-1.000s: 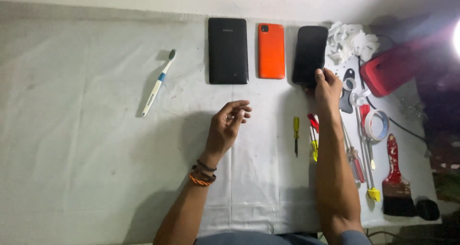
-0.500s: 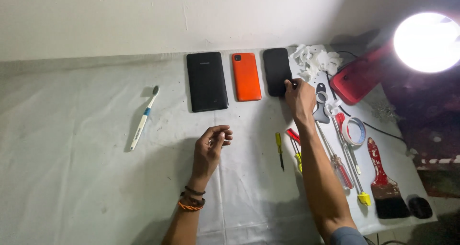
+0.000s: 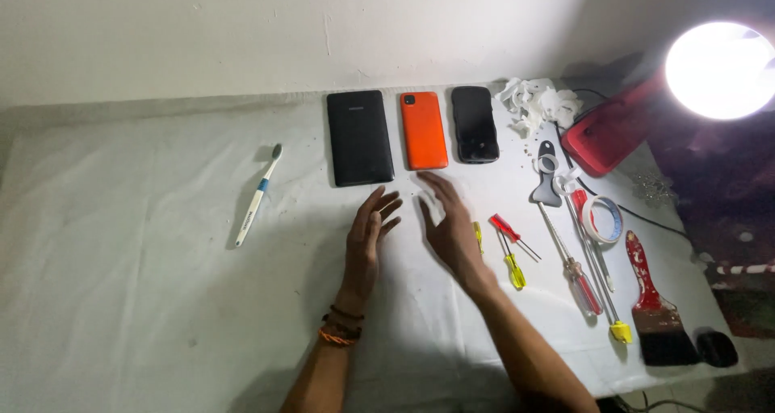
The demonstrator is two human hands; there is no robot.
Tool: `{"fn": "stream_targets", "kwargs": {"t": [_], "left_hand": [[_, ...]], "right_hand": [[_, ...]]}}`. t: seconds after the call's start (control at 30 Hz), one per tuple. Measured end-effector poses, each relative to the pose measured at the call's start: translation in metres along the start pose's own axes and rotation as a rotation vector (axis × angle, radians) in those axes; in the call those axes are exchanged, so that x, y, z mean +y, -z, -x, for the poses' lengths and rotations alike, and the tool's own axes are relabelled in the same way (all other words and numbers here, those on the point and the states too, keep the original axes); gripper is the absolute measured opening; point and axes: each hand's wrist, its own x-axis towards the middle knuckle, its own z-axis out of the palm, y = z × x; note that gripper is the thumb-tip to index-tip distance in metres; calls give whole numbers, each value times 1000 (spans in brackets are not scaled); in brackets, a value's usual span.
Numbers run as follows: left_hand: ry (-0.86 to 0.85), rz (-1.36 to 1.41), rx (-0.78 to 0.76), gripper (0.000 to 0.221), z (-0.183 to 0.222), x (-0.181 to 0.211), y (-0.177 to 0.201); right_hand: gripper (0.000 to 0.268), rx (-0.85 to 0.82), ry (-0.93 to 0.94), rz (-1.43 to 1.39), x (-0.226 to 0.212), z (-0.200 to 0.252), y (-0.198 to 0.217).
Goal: Using a plastic prying tool to remove the back cover of a smartphone for repair.
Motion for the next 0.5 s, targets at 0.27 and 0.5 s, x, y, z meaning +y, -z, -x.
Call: {"fn": "stream_targets", "kwargs": {"t": [0.27, 0.5], "left_hand": [[-50, 733, -360, 69, 7, -26, -1], [116, 513, -324, 67, 40, -43, -43]], "right_hand": [[65, -197, 252, -115, -72, 68, -58], [69, 11, -128, -294, -4, 33, -25]]}}
